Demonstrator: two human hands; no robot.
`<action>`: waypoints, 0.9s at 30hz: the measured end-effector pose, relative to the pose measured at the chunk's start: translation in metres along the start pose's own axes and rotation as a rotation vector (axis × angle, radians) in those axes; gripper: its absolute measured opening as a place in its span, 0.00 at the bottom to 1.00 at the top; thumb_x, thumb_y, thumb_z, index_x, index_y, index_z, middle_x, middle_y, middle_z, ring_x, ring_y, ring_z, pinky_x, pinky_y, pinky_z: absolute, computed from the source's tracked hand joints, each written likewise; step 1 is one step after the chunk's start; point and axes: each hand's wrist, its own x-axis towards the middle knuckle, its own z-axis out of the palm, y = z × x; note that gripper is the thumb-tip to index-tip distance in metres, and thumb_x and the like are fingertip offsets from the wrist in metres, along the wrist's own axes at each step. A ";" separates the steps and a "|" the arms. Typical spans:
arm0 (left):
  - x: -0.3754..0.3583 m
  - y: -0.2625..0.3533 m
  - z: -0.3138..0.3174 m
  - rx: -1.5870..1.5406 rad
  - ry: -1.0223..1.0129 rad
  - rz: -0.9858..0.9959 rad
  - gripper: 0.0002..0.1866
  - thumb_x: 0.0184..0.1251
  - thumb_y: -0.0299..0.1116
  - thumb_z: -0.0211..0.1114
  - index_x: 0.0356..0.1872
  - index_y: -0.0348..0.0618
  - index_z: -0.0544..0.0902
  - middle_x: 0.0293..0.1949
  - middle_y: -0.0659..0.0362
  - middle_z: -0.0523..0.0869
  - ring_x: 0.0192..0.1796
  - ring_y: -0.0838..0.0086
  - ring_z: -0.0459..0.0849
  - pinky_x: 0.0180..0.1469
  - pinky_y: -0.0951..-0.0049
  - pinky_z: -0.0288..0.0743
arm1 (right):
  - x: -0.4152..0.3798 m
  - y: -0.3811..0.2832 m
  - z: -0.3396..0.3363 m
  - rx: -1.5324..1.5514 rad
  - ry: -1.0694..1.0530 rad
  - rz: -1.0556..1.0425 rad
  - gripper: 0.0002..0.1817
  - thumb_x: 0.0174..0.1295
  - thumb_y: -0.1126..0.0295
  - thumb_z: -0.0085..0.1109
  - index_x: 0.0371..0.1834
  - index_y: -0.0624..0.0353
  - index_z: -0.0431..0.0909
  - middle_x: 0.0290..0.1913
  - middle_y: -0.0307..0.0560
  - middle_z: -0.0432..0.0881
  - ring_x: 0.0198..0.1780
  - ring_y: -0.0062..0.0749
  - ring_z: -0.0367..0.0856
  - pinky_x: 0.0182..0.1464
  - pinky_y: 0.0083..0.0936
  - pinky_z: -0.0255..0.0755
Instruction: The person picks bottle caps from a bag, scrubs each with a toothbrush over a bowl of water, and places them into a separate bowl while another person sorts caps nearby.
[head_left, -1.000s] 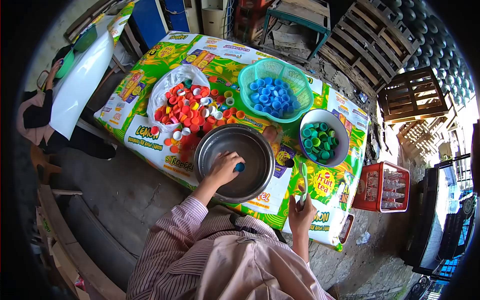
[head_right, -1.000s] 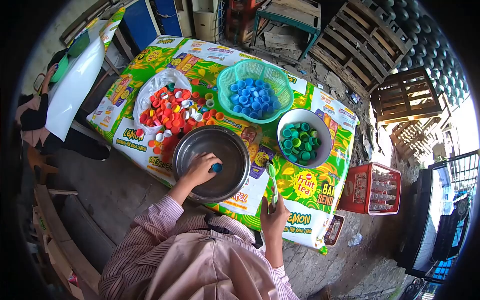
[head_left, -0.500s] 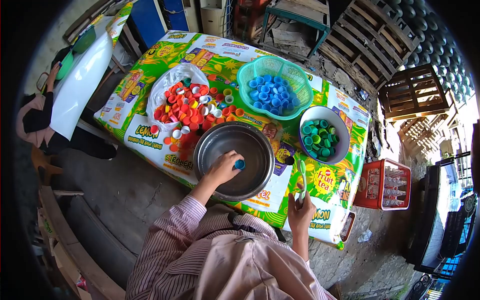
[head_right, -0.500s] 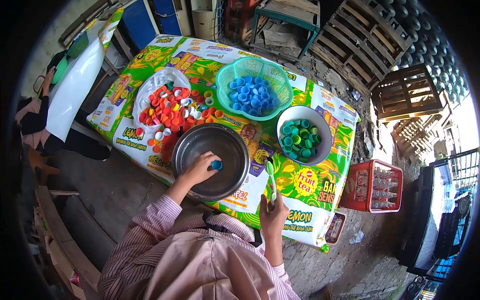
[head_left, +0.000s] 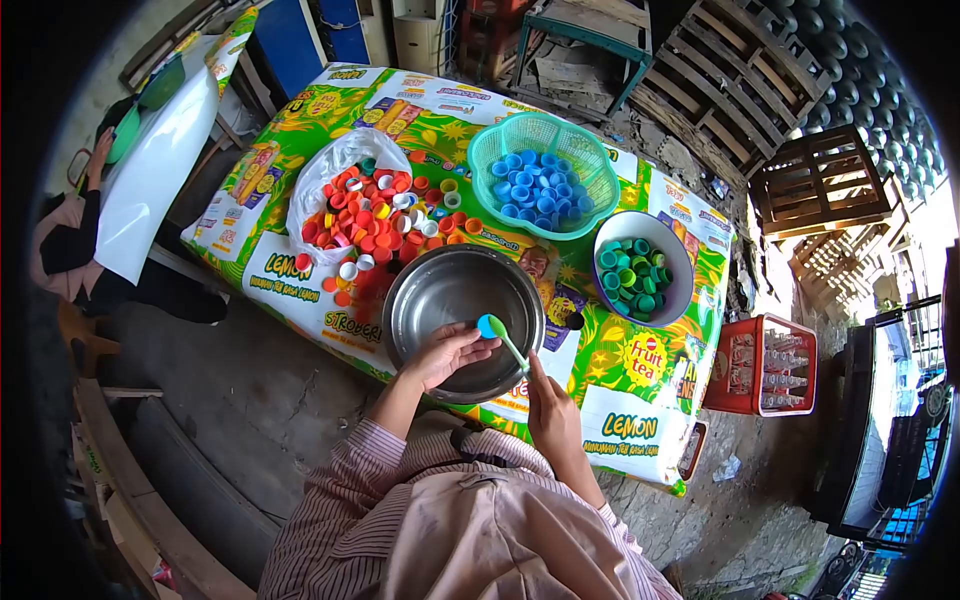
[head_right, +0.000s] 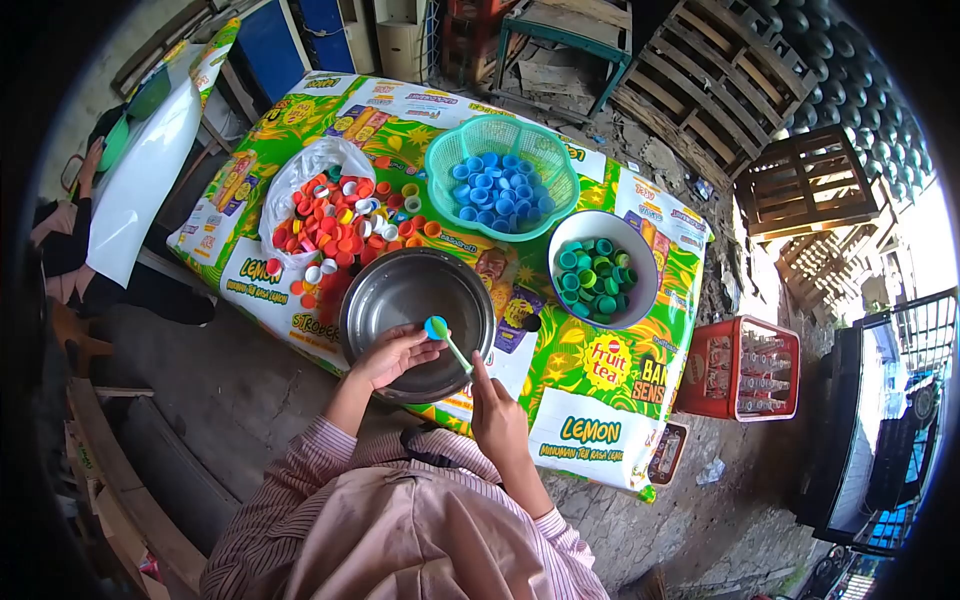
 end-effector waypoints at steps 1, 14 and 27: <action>-0.003 0.002 0.003 -0.080 -0.008 -0.007 0.15 0.67 0.31 0.50 0.52 0.36 0.72 0.50 0.53 0.77 0.52 0.67 0.77 0.53 0.70 0.73 | 0.000 -0.002 0.004 -0.064 -0.039 -0.012 0.28 0.59 0.72 0.48 0.65 0.45 0.58 0.28 0.51 0.77 0.22 0.48 0.76 0.23 0.39 0.70; -0.018 -0.008 0.003 0.747 0.260 0.528 0.10 0.67 0.28 0.51 0.43 0.31 0.70 0.34 0.56 0.79 0.39 0.78 0.79 0.43 0.79 0.72 | 0.025 0.003 -0.004 0.089 0.006 -0.029 0.27 0.59 0.74 0.47 0.63 0.47 0.61 0.31 0.53 0.80 0.29 0.50 0.78 0.29 0.40 0.71; -0.020 -0.007 0.013 0.176 0.059 0.375 0.14 0.71 0.30 0.39 0.54 0.35 0.65 0.47 0.51 0.75 0.48 0.69 0.77 0.54 0.65 0.72 | 0.020 -0.008 -0.006 0.320 -0.099 -0.015 0.26 0.59 0.77 0.45 0.64 0.54 0.60 0.25 0.60 0.78 0.30 0.53 0.78 0.33 0.37 0.70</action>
